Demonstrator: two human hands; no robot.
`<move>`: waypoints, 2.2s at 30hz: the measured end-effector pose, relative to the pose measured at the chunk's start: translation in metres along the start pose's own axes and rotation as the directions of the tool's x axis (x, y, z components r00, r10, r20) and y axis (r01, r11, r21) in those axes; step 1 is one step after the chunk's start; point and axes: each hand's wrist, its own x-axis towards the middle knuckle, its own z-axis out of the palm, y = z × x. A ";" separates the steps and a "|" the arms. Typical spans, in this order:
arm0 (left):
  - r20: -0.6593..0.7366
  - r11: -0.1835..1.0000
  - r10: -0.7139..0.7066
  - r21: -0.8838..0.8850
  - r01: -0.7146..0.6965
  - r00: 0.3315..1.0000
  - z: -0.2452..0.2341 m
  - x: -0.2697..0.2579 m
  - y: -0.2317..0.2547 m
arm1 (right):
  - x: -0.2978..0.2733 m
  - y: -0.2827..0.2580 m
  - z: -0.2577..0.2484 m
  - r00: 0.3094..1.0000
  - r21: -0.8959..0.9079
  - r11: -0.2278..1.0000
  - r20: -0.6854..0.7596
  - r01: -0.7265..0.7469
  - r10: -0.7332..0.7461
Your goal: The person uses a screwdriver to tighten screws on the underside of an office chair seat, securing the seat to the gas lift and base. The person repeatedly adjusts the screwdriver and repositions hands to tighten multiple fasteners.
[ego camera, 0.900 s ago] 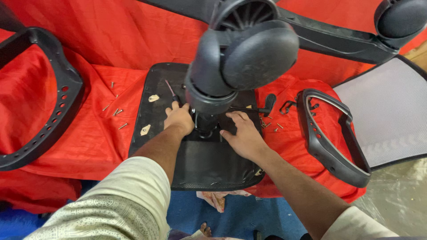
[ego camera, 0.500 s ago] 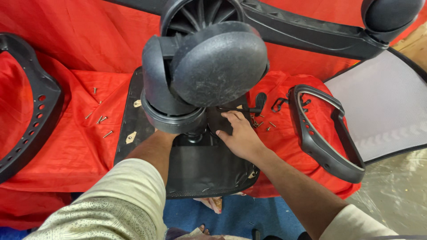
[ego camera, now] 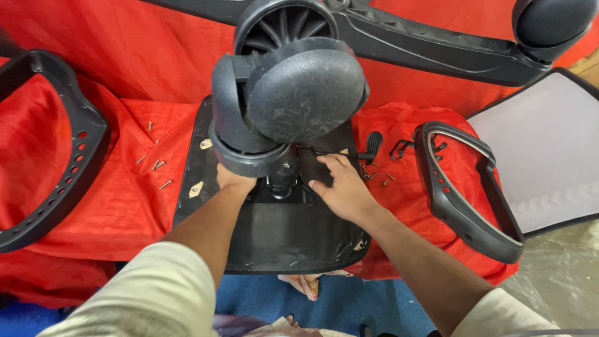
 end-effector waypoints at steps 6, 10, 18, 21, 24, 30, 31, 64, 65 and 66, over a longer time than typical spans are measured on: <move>0.022 0.907 -0.075 -0.414 0.077 0.997 -0.002 -0.017 -0.009 | -0.003 -0.014 -0.005 0.981 0.104 0.975 0.043 -0.195 0.192; 0.165 0.697 -0.105 -0.691 0.191 0.981 -0.014 -0.036 -0.010 | 0.001 -0.020 -0.002 0.937 0.468 0.812 0.183 -0.348 0.296; 0.356 0.614 -0.109 -0.710 0.344 0.928 -0.037 -0.101 0.010 | -0.014 -0.030 0.010 0.980 0.362 0.927 0.131 0.094 -0.151; 0.266 0.741 -0.104 -0.622 0.253 0.958 -0.039 -0.125 0.021 | -0.019 -0.037 0.012 0.949 0.363 0.918 0.201 0.159 -0.244; 0.302 0.714 -0.056 -0.654 0.250 0.952 -0.035 -0.150 0.027 | -0.021 -0.045 0.015 0.933 0.435 0.901 0.327 -0.006 -0.152; 0.432 0.877 0.053 -0.452 0.166 0.900 -0.043 -0.176 0.024 | -0.025 -0.039 0.002 0.935 0.560 0.816 0.192 0.145 -0.298; 0.442 0.874 0.065 -0.459 0.163 0.895 -0.044 -0.178 0.023 | -0.025 -0.037 -0.001 0.945 0.591 0.792 0.149 0.152 -0.292; 0.249 0.684 0.327 0.603 -0.410 0.912 -0.051 -0.143 -0.085 | -0.055 0.020 -0.062 0.917 0.911 0.392 -0.257 0.125 0.305; 0.246 0.662 0.323 0.632 -0.403 0.914 -0.051 -0.142 -0.086 | -0.056 0.022 -0.061 0.916 0.883 0.448 -0.288 0.141 0.279; 0.250 0.652 0.316 0.643 -0.401 0.915 -0.052 -0.140 -0.088 | -0.056 0.024 -0.060 0.915 0.851 0.500 -0.318 0.159 0.250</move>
